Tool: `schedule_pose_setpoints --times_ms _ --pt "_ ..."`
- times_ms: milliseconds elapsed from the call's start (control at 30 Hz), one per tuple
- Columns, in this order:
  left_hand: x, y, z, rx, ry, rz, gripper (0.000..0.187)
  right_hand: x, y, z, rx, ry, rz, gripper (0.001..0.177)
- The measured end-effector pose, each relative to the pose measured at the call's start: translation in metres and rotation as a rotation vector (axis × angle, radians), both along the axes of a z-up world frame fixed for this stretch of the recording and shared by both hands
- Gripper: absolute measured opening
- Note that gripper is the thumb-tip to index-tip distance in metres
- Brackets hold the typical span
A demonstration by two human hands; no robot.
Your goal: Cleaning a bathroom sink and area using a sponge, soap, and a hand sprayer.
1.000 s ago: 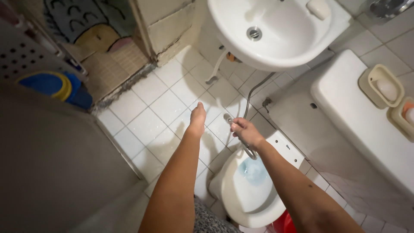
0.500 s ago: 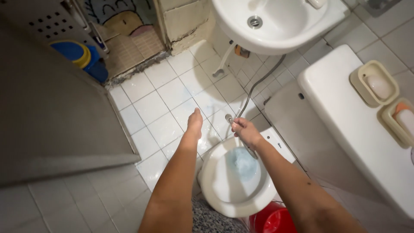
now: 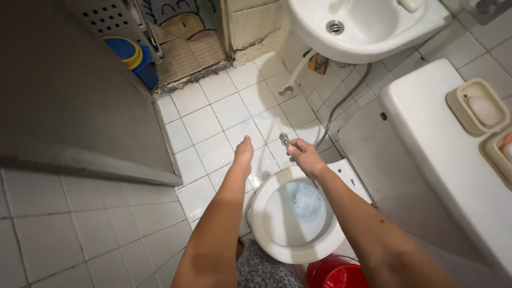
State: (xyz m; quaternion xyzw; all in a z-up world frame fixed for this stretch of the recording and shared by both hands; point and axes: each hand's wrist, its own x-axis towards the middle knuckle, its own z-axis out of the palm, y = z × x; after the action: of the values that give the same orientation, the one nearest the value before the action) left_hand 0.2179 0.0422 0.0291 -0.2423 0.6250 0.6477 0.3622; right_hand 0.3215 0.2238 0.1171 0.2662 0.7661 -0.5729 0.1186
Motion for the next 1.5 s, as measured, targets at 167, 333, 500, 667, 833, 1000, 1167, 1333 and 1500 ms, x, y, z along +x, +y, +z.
schedule_pose_setpoints --times_ms 167,333,500,667,833,1000,1167,1333,1500 --pt "0.007 -0.033 -0.002 0.052 -0.043 0.060 0.070 -0.016 -0.034 -0.004 -0.032 0.049 0.145 0.026" --pt "0.013 -0.069 -0.003 0.009 -0.023 0.093 0.069 -0.015 -0.067 -0.006 -0.094 0.031 0.331 0.024" --pt "0.009 -0.095 -0.030 0.010 -0.021 0.136 0.067 -0.016 -0.083 -0.002 0.030 -0.058 0.220 0.024" --pt "0.009 -0.103 -0.025 0.023 -0.040 0.147 0.067 -0.028 -0.077 -0.024 0.055 -0.013 0.084 0.025" --pt "0.008 -0.106 -0.012 0.008 -0.059 0.127 0.067 -0.032 -0.106 0.007 0.049 -0.026 0.190 0.026" --pt "0.007 -0.119 0.006 0.014 -0.102 0.110 0.067 -0.038 -0.099 -0.019 0.080 0.007 0.116 0.025" --pt "0.001 -0.122 -0.031 0.013 -0.068 0.132 0.068 -0.042 -0.095 -0.021 0.077 0.022 0.077 0.025" --pt "0.007 -0.133 -0.012 0.003 -0.118 0.166 0.066 -0.045 -0.135 -0.017 0.015 -0.027 0.279 0.026" --pt "0.004 -0.149 -0.067 -0.007 0.034 0.193 0.067 -0.045 -0.177 -0.025 -0.223 -0.021 0.546 0.023"
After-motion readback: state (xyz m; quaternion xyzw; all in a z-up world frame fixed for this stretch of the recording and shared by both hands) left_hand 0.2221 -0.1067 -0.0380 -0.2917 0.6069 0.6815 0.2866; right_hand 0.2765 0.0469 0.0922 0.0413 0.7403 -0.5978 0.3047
